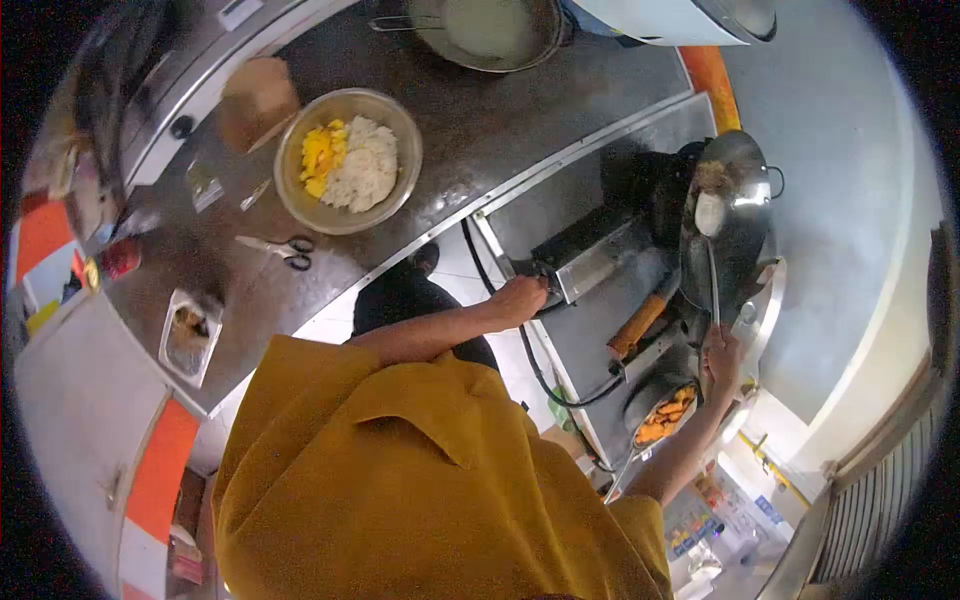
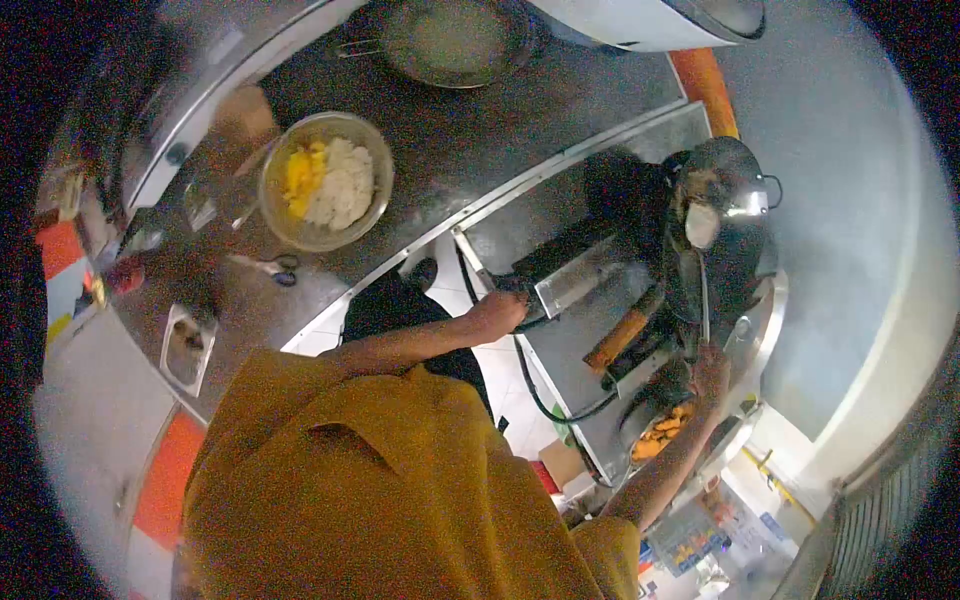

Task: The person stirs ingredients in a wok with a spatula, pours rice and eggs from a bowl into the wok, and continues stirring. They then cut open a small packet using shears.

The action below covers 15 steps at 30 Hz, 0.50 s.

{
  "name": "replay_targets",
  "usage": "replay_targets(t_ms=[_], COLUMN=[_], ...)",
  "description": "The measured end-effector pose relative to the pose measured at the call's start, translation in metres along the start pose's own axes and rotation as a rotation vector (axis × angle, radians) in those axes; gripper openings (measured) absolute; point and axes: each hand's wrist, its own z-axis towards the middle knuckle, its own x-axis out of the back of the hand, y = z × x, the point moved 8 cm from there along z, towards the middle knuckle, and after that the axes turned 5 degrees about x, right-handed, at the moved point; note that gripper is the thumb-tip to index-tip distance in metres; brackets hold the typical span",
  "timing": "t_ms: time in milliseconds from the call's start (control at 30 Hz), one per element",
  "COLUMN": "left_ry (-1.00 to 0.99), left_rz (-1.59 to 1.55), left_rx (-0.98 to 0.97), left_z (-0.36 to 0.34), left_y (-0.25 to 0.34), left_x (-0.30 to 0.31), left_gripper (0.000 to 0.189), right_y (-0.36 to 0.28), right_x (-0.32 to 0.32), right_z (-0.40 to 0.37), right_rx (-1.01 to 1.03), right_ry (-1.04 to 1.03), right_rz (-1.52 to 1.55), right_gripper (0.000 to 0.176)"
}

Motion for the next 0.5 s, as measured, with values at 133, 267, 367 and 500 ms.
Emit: replay_targets(t_ms=[133, 267, 367, 500], left_ry=[0.003, 0.237, -0.031, 0.367], left_rz=[-0.019, -0.183, -0.617, -0.971], left_rx=[0.019, 0.163, 0.473, 0.861], left_z=[-0.009, -0.047, -0.095, -0.189], left_y=[0.007, -0.003, -0.038, -0.127], left_x=[0.018, 0.044, 0.049, 0.104], left_gripper=[0.019, 0.039, 0.041, 0.044], right_y=[0.008, -0.059, -0.153, -0.239], right_x=[-0.033, 0.002, -0.009, -0.131], right_z=[-0.001, -0.066, -0.141, -0.197], right_rx=[0.158, 0.394, 0.829, 1.014], right_ry=[-0.138, 0.317, 0.280, -0.377], right_rz=[0.195, -0.243, 0.168, 0.479], right_gripper=[0.024, 0.022, 0.022, 0.032])
